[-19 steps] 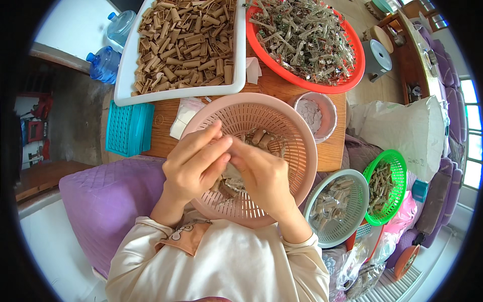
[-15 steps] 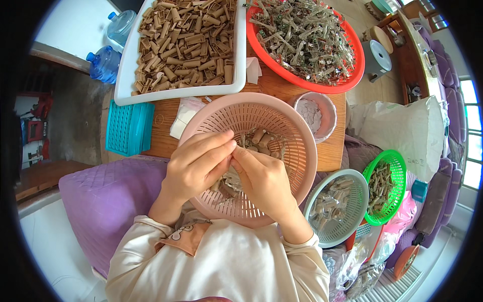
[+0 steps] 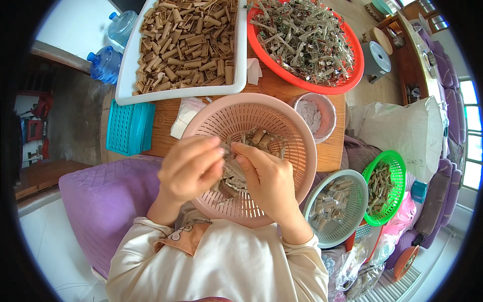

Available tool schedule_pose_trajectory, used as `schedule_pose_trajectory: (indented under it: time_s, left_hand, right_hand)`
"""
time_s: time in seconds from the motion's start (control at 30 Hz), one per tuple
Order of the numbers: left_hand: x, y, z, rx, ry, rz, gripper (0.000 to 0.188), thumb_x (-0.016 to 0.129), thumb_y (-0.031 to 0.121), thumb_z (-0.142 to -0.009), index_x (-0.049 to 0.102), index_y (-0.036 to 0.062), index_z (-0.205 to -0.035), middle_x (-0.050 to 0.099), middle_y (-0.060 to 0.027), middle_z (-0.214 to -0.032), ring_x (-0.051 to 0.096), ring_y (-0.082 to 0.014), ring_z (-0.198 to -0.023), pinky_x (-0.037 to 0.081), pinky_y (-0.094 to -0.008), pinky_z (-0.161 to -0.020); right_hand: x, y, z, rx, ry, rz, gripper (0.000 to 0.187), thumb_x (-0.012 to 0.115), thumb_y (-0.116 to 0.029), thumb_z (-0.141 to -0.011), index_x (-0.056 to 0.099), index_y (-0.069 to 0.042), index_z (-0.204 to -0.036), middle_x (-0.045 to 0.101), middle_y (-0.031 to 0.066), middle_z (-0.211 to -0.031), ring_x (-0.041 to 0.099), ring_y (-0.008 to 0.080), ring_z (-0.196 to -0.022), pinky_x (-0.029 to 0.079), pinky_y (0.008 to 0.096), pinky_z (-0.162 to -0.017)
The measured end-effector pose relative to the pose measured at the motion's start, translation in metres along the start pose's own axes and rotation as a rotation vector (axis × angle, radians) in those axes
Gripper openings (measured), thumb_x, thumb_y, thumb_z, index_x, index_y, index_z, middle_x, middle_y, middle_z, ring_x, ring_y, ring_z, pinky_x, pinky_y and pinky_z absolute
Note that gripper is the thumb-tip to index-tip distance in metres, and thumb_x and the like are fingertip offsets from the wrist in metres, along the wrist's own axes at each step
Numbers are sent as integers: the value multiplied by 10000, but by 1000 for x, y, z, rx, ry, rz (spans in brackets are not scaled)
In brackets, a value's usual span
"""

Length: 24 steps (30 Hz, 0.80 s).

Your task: The person packs items by taking small plastic bags, inserting cardboard tubes and herb bundles from a basket into each bag, and sealing them by hand.

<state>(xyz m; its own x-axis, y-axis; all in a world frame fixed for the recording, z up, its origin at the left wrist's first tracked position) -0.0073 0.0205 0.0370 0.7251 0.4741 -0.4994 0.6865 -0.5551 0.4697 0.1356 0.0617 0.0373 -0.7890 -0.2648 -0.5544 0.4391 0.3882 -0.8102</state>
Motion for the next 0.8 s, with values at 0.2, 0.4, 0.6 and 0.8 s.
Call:
schedule_pose_trajectory:
  time_s: [0.2, 0.4, 0.6, 0.8]
  left_hand:
    - [12, -4, 8, 1, -104, -14, 273, 657, -12, -623, 597, -40, -888, 568, -99, -983, 585, -236, -849, 519, -293, -694]
    - [17, -12, 8, -178, -217, 136, 200, 642, 10, -661, 579, -8, -850, 584, -91, -890, 588, -227, -794, 502, -307, -675]
    - [5, -68, 12, -544, 79, 171, 133, 582, -28, -714, 576, 8, -842, 611, -98, -827, 599, -201, -743, 486, -276, -660]
    - [-14, -46, 6, -375, 233, 147, 124, 598, -2, -723, 616, 14, -845, 616, -119, -901, 608, -214, -769, 486, -270, -694]
  right_hand:
    - [2, -4, 0, 20, -181, 25, 97, 560, -73, -800, 578, -6, -867, 582, 129, -683, 582, 287, -592, 448, 352, -499]
    - [8, 0, 4, -13, -304, 89, 54, 544, -44, -779, 540, -4, -816, 553, 140, -656, 562, 311, -582, 441, 382, -502]
    - [8, -8, 11, -57, -284, -14, 127, 535, -11, -774, 601, -19, -882, 575, 130, -656, 576, 276, -561, 455, 341, -495]
    - [-1, 9, 2, 184, -56, -95, 170, 518, -25, -818, 624, -26, -951, 617, 123, -686, 605, 195, -550, 452, 254, -501]
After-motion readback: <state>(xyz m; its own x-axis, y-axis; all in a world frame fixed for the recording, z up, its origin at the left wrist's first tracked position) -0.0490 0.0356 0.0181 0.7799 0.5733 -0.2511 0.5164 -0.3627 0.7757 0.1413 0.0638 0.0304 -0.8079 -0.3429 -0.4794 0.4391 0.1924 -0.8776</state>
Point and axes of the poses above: each hand's wrist, its own z-axis away from the middle knuckle, its own x-axis out of the palm, y = z × x, the point moved 3 cm from there along -z, towards the middle knuckle
